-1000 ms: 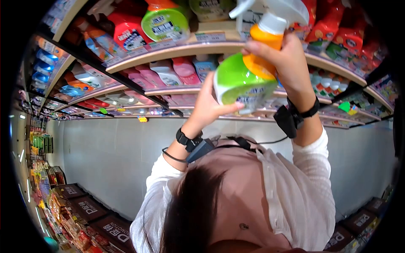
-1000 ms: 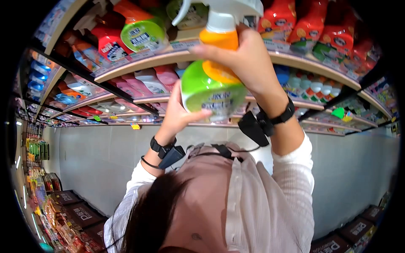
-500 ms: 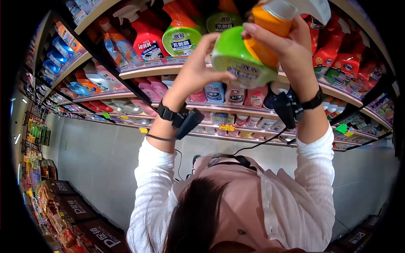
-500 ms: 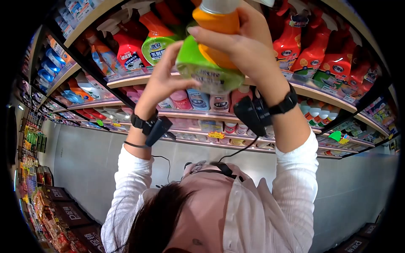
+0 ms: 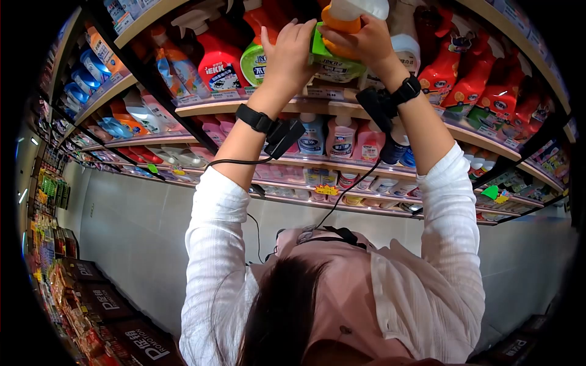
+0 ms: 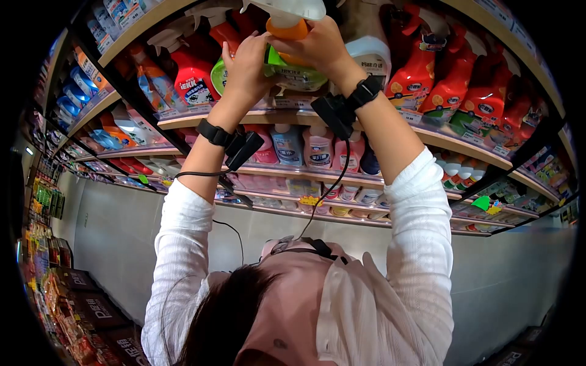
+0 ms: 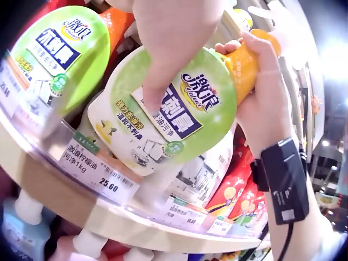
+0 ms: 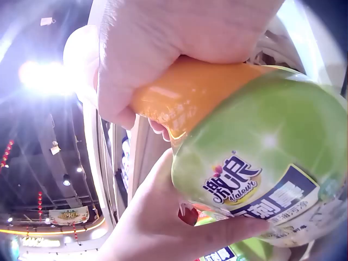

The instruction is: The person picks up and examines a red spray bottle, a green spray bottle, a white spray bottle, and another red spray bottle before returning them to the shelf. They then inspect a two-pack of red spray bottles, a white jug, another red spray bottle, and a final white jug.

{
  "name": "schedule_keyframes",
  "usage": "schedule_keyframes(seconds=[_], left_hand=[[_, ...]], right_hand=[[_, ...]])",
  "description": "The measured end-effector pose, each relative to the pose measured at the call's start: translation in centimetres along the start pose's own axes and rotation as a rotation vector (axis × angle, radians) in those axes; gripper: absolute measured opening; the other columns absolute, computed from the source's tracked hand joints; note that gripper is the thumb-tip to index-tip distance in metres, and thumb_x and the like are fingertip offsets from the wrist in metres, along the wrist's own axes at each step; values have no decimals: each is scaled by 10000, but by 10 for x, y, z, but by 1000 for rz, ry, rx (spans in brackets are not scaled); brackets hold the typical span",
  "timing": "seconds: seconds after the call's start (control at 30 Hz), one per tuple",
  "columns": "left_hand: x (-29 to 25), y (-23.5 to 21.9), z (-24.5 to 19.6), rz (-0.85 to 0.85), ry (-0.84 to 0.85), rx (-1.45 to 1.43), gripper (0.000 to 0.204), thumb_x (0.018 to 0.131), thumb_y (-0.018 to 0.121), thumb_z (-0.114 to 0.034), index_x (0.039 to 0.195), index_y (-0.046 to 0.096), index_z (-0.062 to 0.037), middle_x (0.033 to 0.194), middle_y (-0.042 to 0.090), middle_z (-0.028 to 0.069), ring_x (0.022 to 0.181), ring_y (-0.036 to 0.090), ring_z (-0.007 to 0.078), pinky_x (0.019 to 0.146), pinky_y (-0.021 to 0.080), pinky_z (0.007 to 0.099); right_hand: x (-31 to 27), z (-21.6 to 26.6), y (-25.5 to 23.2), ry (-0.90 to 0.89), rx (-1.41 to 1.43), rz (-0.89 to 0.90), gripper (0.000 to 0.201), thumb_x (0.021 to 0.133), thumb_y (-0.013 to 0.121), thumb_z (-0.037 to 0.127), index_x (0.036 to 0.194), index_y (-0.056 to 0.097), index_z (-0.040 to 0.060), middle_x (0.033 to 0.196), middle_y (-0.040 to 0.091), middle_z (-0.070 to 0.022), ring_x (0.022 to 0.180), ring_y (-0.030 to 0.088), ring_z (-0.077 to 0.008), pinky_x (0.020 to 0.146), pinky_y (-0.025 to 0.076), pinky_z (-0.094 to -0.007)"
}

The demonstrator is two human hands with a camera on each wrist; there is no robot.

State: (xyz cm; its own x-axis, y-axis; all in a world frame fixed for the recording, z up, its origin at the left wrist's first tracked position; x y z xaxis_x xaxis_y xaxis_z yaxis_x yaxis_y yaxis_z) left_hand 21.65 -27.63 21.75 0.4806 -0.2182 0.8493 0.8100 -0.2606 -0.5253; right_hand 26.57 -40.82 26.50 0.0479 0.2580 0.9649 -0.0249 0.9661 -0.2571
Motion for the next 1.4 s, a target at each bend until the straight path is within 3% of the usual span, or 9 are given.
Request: schedule_keyframes(seconds=[0.13, 0.23, 0.43, 0.73, 0.87, 0.9, 1.0, 1.1, 1.4], left_hand=[[-6, 9, 6, 37, -2, 69, 860, 581, 843, -197, 1328, 425, -114, 1196, 551, 40, 1283, 417, 287, 1051, 125, 683], [-9, 17, 11, 157, -20, 85, 839, 588, 847, -214, 1320, 453, -107, 1285, 547, 75, 1306, 402, 319, 1054, 87, 687], [-9, 20, 14, 208, -18, 104, 830, 605, 836, -278, 1326, 465, -98, 1285, 555, 68, 1314, 385, 342, 1052, 81, 696], [-7, 30, 20, 244, -5, 233, 857, 652, 751, -537, 1316, 489, -64, 1347, 499, 110, 1276, 397, 397, 1025, 151, 706], [-7, 38, 23, 263, -34, 250, 916, 685, 633, -695, 1328, 494, -58, 1343, 496, 151, 1278, 385, 424, 1014, 165, 704], [-6, 40, 24, 286, -44, 258, 912, 690, 628, -697, 1322, 498, -53, 1342, 497, 154, 1279, 384, 424, 1016, 161, 704], [-4, 40, 21, 348, -73, 280, 901, 717, 596, -708, 1300, 514, -26, 1333, 507, 159, 1288, 379, 413, 1020, 146, 703], [-5, 40, 21, 222, -17, 270, 869, 706, 595, -716, 1184, 582, 10, 1246, 570, 143, 1242, 429, 409, 1011, 159, 711], [-11, 43, 19, 281, -97, 284, 813, 793, 568, -643, 1318, 484, -28, 1370, 473, 141, 1312, 358, 384, 1044, 108, 676]], right_hand=[[-3, -16, 7, 161, 114, 77, 412, 734, 800, 271, 1016, 655, 8, 927, 694, -102, 798, 678, -183, 754, 527, -288], [-20, -46, 17, 586, 490, 78, 503, 708, 816, 217, 1104, 614, -18, 954, 666, -132, 859, 653, -225, 787, 510, -322], [-20, -65, 29, 547, 419, 60, 393, 733, 799, 238, 1006, 653, -4, 945, 684, -103, 824, 664, -166, 777, 520, -286], [-23, -75, 45, 929, 648, 162, 369, 734, 800, 206, 969, 653, -36, 849, 668, -80, 759, 643, -148, 729, 521, -263], [-21, -91, 42, 825, 144, 230, 674, 682, 754, 569, 874, 675, -72, 755, 659, -134, 683, 644, -188, 673, 488, -296], [-19, -94, 39, 870, -108, 296, 684, 690, 742, 569, 895, 666, -79, 792, 662, -192, 732, 656, -285, 713, 497, -346], [-19, -78, 33, 574, -119, -105, 472, 733, 807, 111, 1132, 581, -3, 1051, 653, -62, 943, 616, -130, 809, 507, -282], [-26, -94, 47, 667, -194, 59, 683, 717, 718, 564, 914, 655, -87, 842, 655, -248, 808, 644, -364, 759, 495, -396], [-52, -35, 23, 503, -248, 53, 594, 811, 674, 264, 1186, 433, -128, 1133, 536, -344, 1038, 564, -436, 884, 463, -423]])
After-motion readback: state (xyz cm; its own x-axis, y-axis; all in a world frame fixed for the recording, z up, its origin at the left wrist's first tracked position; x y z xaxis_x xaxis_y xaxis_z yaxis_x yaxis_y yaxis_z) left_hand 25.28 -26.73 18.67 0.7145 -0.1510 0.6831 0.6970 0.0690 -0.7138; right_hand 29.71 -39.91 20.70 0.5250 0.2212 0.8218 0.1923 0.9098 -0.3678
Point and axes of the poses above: each hand's wrist, its own x-axis towards the middle knuckle, its own y-axis out of the palm, z = x × y, the point moved 6 cm from there along x, towards the middle knuckle
